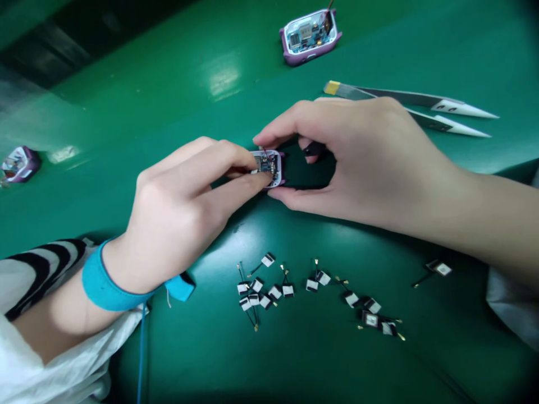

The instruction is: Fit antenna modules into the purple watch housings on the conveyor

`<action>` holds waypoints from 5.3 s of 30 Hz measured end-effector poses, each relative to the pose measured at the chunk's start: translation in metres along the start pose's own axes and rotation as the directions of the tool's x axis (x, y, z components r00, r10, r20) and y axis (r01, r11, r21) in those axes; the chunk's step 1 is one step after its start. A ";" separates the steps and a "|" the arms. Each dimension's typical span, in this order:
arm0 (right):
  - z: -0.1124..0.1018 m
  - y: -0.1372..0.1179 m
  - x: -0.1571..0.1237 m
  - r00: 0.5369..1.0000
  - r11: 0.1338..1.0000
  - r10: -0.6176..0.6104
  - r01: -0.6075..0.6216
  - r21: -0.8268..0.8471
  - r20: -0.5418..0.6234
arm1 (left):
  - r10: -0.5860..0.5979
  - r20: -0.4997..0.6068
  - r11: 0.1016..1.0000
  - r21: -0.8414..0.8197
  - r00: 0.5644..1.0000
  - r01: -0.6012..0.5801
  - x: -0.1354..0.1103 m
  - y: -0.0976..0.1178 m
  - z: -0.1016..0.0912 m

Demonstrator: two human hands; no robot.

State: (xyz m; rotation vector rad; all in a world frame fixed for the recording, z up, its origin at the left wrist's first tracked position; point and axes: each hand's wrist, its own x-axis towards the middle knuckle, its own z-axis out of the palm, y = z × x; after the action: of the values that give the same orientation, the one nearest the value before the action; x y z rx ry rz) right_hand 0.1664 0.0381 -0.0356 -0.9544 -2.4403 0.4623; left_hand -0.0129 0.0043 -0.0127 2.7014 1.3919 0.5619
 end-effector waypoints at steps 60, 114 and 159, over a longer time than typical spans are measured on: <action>-0.011 -0.014 -0.005 0.948 0.998 -0.049 0.037 -0.045 -0.314 | 0.140 -0.002 0.988 0.063 0.990 -0.140 -0.005 -0.008 0.005; -0.008 0.010 0.005 0.995 0.997 -0.068 0.065 0.050 0.066 | 0.036 -0.092 0.988 -0.144 0.995 -0.049 -0.005 -0.008 -0.001; 0.000 0.004 -0.001 1.000 0.999 -0.010 0.011 0.046 -0.021 | -0.087 0.030 0.996 -0.019 0.996 0.088 0.000 0.002 -0.001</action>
State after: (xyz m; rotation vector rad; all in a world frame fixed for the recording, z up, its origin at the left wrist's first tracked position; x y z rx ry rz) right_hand 0.1695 0.0406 -0.0376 -0.9222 -2.4043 0.5000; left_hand -0.0112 0.0031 -0.0116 2.6073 1.4802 0.5248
